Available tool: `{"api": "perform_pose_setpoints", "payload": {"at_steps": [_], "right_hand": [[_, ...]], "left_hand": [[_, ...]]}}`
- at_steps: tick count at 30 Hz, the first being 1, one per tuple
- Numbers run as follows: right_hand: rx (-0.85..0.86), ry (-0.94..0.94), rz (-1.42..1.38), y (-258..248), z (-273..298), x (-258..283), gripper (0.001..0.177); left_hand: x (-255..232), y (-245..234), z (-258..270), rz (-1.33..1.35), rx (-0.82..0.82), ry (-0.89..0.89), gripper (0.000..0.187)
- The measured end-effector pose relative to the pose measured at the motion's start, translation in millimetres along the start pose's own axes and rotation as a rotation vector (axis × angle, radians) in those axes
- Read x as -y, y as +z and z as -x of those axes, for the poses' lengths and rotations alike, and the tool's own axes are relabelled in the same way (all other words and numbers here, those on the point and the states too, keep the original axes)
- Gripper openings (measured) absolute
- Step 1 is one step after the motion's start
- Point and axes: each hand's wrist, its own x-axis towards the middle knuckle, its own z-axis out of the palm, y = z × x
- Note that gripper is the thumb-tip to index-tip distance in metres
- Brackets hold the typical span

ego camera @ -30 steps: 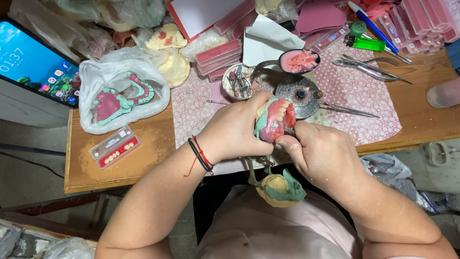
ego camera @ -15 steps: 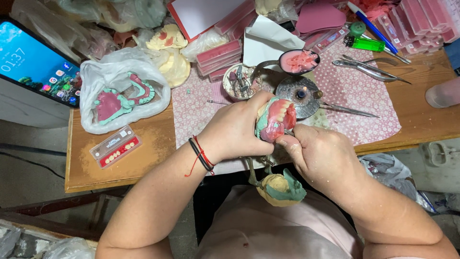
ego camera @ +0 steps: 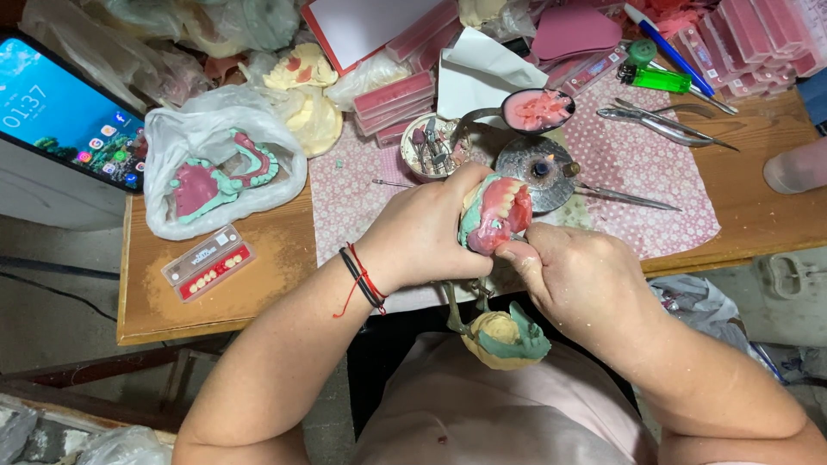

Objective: The person works on a dental mold, applying pink material to the gum area using a small metal tool and a liquid from a bottle. They then handle a small yellow object, manipulating it with their fingers and a tool.

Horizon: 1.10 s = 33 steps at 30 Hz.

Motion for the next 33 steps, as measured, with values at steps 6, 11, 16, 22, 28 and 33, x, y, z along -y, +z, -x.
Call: {"api": "perform_pose_setpoints", "payload": {"at_steps": [6,11,16,22,28,33], "right_hand": [[0.084,0.031,-0.027,-5,-4,0,0.05],[0.192,0.077,-0.122,-18,-12,3,0.052],[0.316,0.159,-0.309,-27,-21,3,0.055],[0.555,0.066,-0.749,-11,-33,-30,0.06],[0.461,0.067,-1.074,-4,-9,-74,0.058],[-0.088,-0.068,-0.571,-36,46,-111,0.048]], "left_hand": [[0,0,0,-0.004,0.004,-0.002,0.082],[-3,-1,1,-0.015,0.005,-0.006,0.082],[-1,0,1,-0.028,0.011,-0.005,0.082],[-4,-1,0,-0.015,0.018,0.005,0.081],[-6,-4,0,0.005,0.045,-0.001,0.081],[8,9,-8,-0.107,-0.008,0.051,0.1]]}}
